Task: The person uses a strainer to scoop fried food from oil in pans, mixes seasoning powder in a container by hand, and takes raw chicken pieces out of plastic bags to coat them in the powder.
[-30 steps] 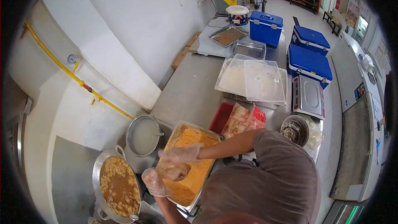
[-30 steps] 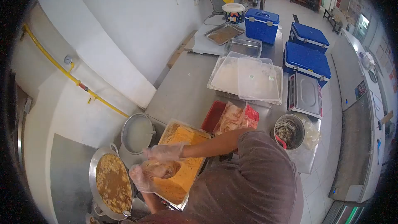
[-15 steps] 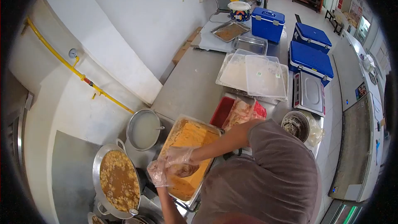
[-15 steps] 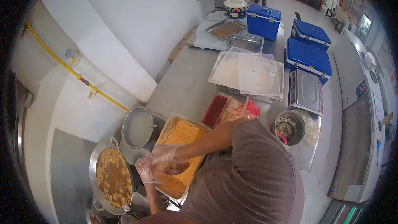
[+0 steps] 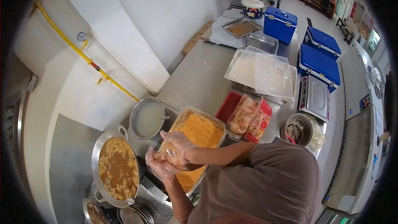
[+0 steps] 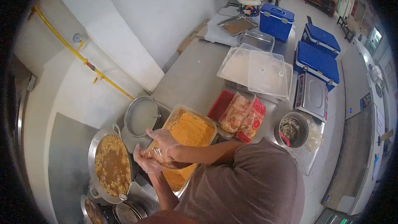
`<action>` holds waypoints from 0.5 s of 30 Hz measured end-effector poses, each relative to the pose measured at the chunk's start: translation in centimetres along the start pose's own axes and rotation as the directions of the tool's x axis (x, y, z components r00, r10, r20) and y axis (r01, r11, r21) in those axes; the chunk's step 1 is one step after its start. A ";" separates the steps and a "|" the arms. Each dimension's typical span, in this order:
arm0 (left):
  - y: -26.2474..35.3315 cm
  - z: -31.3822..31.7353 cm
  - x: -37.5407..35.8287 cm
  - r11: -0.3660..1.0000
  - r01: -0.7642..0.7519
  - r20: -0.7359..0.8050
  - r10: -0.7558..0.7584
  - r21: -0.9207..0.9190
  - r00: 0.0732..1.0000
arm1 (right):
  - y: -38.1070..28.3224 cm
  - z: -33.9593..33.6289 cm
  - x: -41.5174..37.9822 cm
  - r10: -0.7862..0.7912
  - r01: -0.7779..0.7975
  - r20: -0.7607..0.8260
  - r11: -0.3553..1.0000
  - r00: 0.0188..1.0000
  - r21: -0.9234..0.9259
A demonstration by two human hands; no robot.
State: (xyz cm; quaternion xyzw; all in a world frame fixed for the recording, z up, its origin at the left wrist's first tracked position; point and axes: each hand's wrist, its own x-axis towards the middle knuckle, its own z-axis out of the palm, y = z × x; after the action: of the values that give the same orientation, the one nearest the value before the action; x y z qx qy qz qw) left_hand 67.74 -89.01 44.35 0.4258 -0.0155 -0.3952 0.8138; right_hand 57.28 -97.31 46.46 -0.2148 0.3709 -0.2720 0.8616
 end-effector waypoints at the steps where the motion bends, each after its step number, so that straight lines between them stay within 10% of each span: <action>1: -0.1 0.0 0.1 1.000 -0.024 -0.012 0.024 0.004 1.000 | -0.5 0.4 -0.9 -0.018 0.019 -0.025 1.000 1.000 0.014; 5: 0.0 1.1 -1.0 0.990 -0.047 0.053 0.054 -0.131 0.997 | -1.6 1.0 -1.7 0.000 0.007 -0.074 0.996 0.997 0.093; 6: 0.9 3.3 -1.4 0.987 -0.043 -0.138 0.021 -0.156 0.990 | -1.9 1.0 -1.5 0.078 -0.064 -0.064 0.979 0.995 0.192; 9: -0.4 0.2 1.1 0.943 -0.327 -0.034 0.329 0.056 0.944 | -2.9 1.4 -0.5 0.310 -0.273 -0.005 0.841 0.951 0.467; 12: -1.4 -3.5 4.7 0.923 -0.093 0.354 0.234 -0.374 0.906 | -3.3 1.1 0.0 0.241 -0.180 -0.077 0.869 0.968 0.462; 15: -3.7 -6.6 6.6 0.916 -0.334 0.179 0.375 -0.221 0.910 | -5.0 1.7 -3.5 0.221 -0.165 -0.137 0.928 0.966 0.335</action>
State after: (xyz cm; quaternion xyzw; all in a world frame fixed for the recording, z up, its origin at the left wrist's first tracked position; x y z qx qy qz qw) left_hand 72.36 -90.04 35.46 0.2922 -0.1449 -0.2841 0.9016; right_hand 54.95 -98.60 52.21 -0.0102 0.4142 -0.2599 0.8722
